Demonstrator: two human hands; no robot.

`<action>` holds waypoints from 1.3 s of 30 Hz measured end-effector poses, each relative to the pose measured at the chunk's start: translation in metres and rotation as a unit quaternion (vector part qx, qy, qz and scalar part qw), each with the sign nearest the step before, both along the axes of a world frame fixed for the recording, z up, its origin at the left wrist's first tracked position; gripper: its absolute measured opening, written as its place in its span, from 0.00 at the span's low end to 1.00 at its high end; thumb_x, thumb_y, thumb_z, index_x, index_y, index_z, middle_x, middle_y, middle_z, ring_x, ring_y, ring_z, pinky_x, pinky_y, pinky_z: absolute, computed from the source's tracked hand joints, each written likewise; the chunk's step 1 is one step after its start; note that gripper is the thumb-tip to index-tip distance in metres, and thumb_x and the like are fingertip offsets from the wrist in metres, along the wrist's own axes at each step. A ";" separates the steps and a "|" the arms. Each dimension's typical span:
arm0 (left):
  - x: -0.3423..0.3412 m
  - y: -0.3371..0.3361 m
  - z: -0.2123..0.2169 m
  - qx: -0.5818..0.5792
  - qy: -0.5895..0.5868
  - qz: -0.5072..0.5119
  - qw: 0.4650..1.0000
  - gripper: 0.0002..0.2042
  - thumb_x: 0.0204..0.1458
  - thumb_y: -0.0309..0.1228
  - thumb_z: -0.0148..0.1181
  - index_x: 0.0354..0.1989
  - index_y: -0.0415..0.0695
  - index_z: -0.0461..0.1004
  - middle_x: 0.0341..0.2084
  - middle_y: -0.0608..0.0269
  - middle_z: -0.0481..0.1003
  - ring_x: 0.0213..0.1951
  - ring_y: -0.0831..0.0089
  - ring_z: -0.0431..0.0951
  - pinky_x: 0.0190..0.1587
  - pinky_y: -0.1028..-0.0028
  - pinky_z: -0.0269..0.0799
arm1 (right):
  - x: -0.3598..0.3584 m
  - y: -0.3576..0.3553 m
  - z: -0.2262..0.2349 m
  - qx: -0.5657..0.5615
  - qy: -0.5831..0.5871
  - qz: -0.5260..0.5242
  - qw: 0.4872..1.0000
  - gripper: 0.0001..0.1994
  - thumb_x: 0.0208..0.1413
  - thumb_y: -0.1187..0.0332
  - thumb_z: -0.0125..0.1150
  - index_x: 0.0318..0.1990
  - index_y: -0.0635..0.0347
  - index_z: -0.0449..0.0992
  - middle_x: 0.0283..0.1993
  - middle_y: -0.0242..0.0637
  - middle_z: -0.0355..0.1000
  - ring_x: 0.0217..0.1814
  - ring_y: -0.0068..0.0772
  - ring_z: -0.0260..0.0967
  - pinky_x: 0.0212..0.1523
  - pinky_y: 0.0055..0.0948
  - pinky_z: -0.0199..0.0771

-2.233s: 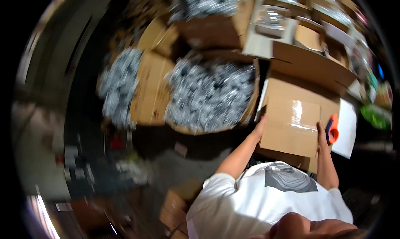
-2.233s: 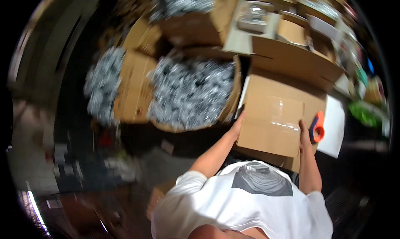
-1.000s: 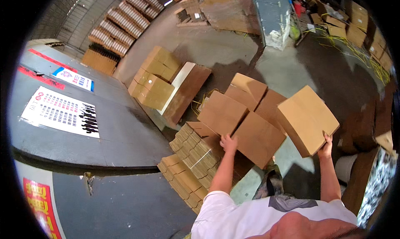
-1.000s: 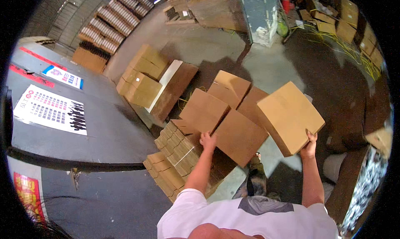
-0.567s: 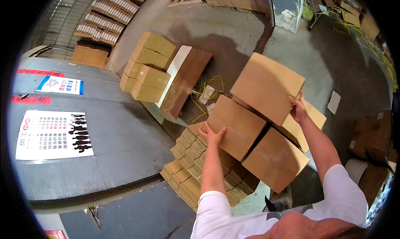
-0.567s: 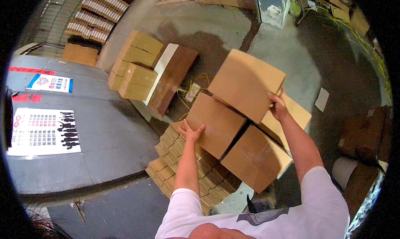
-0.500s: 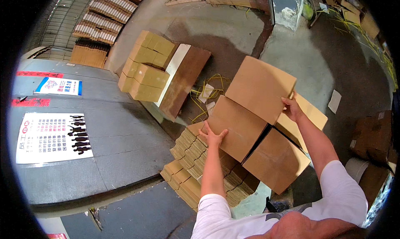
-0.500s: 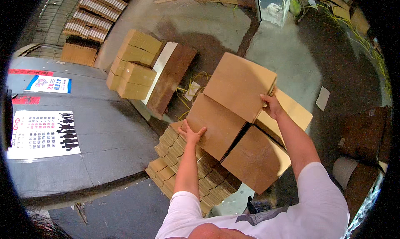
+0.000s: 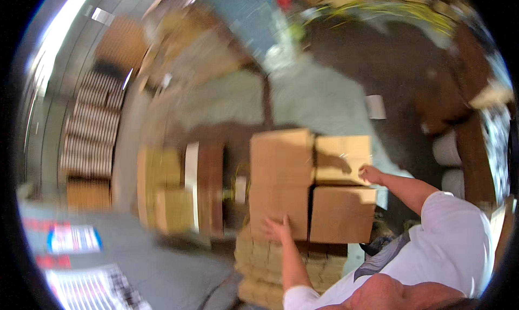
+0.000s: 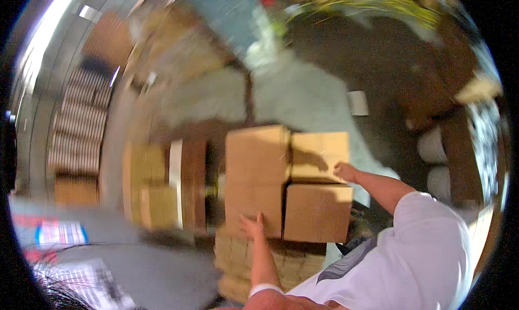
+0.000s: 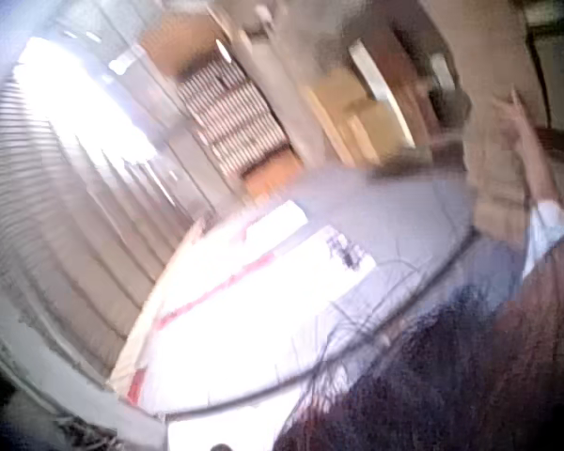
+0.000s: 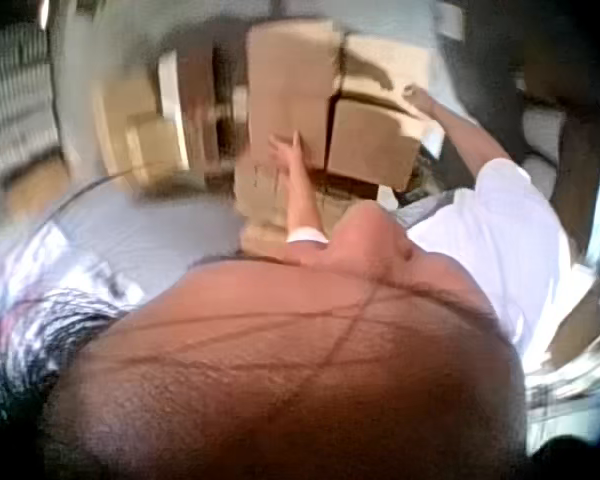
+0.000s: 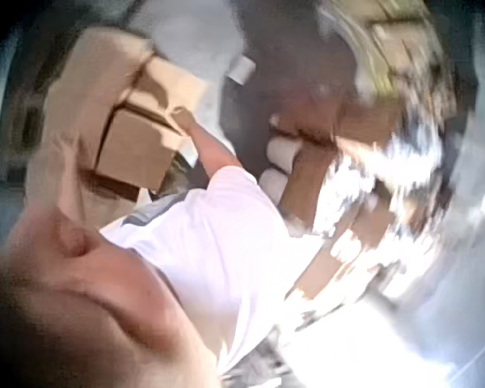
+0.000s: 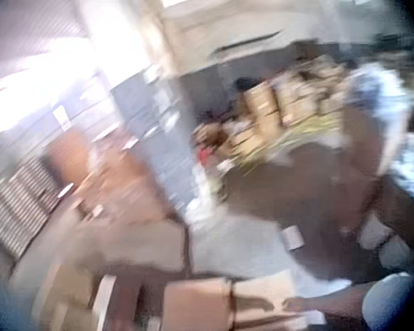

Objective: The person picks up wrapped items from a large box, places them into smaller cardboard boxes, seals the boxes using a handheld tape dispenser, and then carries the sealed boxes to a stack.

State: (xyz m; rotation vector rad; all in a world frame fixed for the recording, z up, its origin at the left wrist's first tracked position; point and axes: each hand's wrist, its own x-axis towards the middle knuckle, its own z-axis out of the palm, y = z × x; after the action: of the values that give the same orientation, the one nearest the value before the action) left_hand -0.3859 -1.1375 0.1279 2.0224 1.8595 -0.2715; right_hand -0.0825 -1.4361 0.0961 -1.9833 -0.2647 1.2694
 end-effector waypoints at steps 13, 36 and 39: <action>0.224 -0.271 0.074 0.043 -0.345 -0.398 0.849 0.29 0.43 0.41 0.63 0.53 0.42 0.61 0.52 0.43 0.60 0.56 0.50 0.57 0.57 0.52 0.52 | -0.093 -0.432 0.113 -0.287 -0.142 -0.362 0.875 0.18 0.50 0.51 0.56 0.34 0.57 0.78 0.37 0.43 0.75 0.43 0.44 0.72 0.45 0.38 0.70; 0.590 -0.921 0.159 -0.124 -0.305 -0.838 0.434 0.26 0.46 0.36 0.58 0.52 0.36 0.63 0.57 0.45 0.58 0.60 0.49 0.56 0.61 0.59 0.51 | -0.188 -0.687 0.169 -0.007 -0.198 -0.733 0.651 0.16 0.50 0.67 0.61 0.45 0.66 0.70 0.36 0.43 0.73 0.40 0.34 0.71 0.42 0.30 0.71; 0.648 -0.982 0.177 -0.077 -0.309 -0.828 0.461 0.35 0.46 0.39 0.60 0.63 0.46 0.52 0.62 0.46 0.51 0.62 0.45 0.50 0.63 0.56 0.48 | -0.177 -0.693 0.179 -0.051 -0.199 -0.756 0.622 0.15 0.49 0.72 0.61 0.44 0.66 0.70 0.37 0.42 0.71 0.38 0.31 0.71 0.40 0.29 0.71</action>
State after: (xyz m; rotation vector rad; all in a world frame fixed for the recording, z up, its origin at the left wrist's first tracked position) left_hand 0.2619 -2.1199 0.3054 2.4138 -0.9629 -0.0805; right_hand -0.2590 -2.1293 0.2752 -1.6059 1.1185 -0.2954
